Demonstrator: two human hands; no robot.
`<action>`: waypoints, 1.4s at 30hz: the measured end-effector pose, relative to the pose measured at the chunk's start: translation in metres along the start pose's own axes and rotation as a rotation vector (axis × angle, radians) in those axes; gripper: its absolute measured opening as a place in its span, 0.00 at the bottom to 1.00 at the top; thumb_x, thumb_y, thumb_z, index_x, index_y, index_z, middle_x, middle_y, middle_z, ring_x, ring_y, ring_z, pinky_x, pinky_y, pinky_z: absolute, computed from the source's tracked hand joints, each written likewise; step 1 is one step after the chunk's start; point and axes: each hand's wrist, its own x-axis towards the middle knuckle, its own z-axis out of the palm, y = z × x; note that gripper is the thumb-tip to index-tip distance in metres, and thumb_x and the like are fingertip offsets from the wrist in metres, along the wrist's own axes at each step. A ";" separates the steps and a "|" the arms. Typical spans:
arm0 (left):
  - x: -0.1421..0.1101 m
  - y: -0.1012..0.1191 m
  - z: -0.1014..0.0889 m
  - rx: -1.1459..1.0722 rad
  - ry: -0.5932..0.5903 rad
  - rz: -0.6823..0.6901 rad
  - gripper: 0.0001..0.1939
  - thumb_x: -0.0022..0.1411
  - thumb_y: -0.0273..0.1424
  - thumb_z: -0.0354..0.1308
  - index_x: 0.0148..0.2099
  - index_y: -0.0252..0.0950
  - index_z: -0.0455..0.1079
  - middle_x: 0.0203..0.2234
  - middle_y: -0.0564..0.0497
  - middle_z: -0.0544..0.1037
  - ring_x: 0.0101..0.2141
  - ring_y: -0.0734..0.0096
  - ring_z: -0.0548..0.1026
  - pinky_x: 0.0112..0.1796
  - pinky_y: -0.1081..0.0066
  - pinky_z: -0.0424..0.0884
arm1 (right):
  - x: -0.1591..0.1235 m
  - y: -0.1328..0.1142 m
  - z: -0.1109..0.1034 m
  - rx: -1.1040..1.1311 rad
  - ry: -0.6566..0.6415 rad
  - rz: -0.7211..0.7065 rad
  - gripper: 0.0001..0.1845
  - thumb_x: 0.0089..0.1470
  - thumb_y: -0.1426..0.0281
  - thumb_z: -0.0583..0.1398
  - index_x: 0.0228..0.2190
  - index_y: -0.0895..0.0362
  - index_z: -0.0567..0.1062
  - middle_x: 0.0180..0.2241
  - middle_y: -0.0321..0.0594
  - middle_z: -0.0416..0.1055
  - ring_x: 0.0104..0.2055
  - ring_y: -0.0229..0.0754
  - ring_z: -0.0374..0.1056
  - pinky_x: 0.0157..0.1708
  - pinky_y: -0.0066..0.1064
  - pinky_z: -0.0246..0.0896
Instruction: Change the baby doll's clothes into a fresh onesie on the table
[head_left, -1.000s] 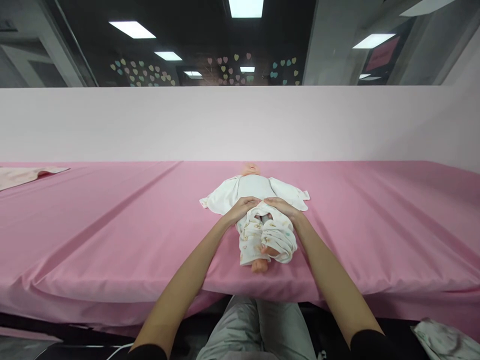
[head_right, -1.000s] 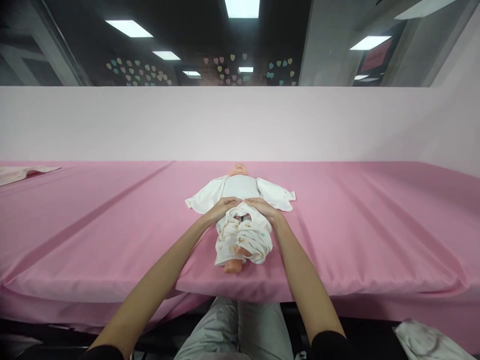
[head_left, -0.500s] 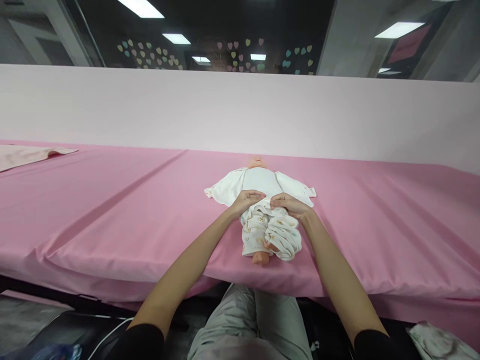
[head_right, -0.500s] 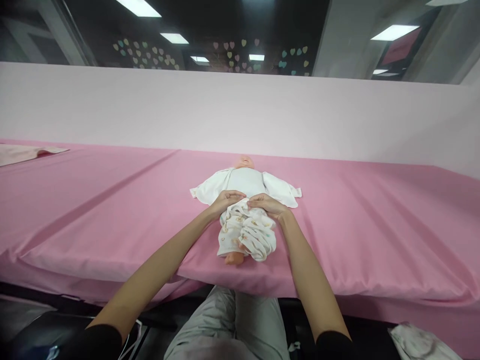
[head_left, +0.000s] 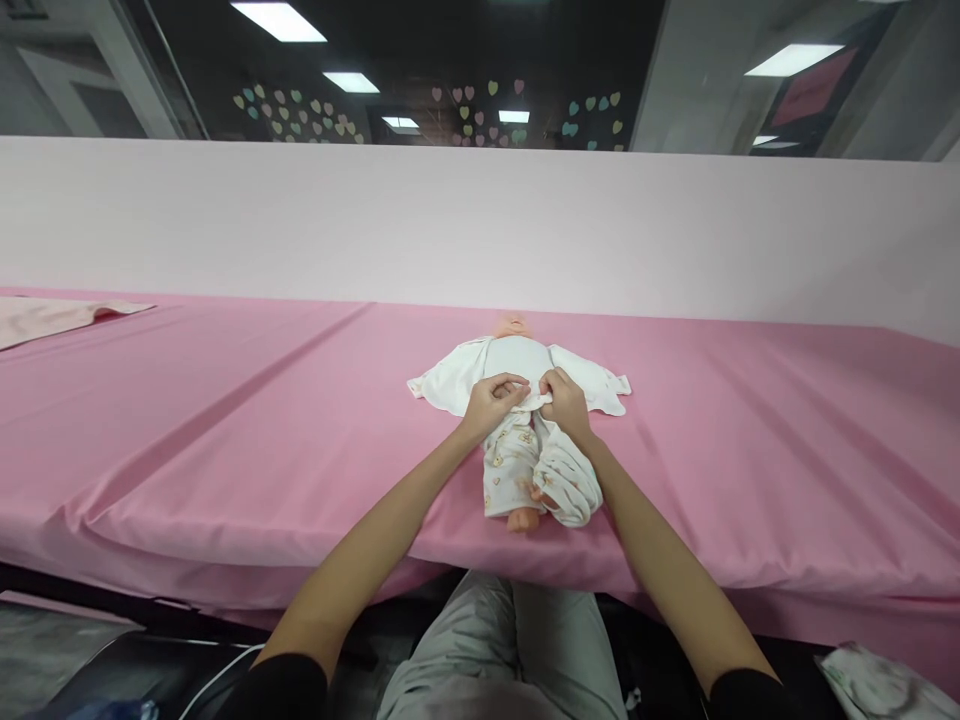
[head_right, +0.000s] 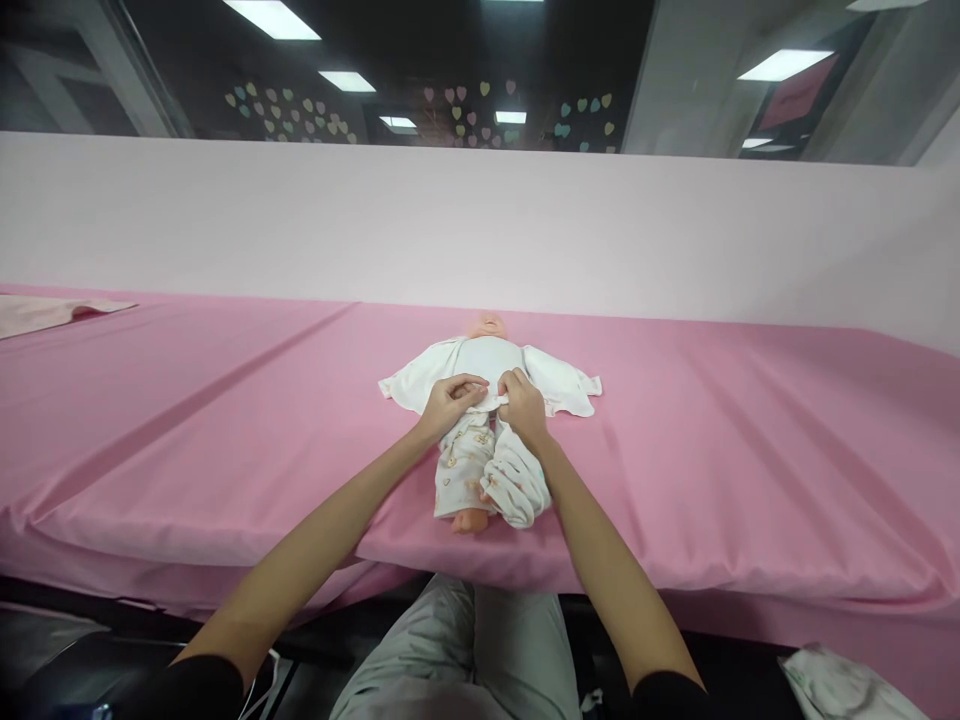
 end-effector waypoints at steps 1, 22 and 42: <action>0.001 0.000 -0.001 0.044 -0.030 0.000 0.14 0.52 0.38 0.60 0.36 0.32 0.74 0.20 0.54 0.69 0.20 0.81 0.61 0.22 0.77 0.56 | 0.000 0.000 0.000 -0.018 -0.005 0.007 0.10 0.31 0.80 0.49 0.22 0.56 0.58 0.25 0.36 0.56 0.26 0.37 0.51 0.26 0.29 0.45; 0.005 0.011 -0.022 -0.362 -0.461 -0.364 0.19 0.51 0.42 0.61 0.29 0.33 0.60 0.20 0.58 0.60 0.20 0.83 0.58 0.21 0.79 0.52 | 0.005 -0.014 -0.029 0.866 -0.687 0.482 0.17 0.36 0.65 0.63 0.18 0.57 0.58 0.17 0.27 0.51 0.20 0.29 0.46 0.21 0.25 0.39; 0.011 0.015 -0.068 0.079 -0.559 -0.394 0.22 0.51 0.39 0.60 0.48 0.39 0.65 0.17 0.59 0.61 0.22 0.76 0.60 0.26 0.76 0.55 | 0.012 0.013 -0.035 0.781 -0.434 0.592 0.21 0.34 0.61 0.66 0.14 0.58 0.60 0.14 0.27 0.51 0.18 0.28 0.45 0.20 0.26 0.35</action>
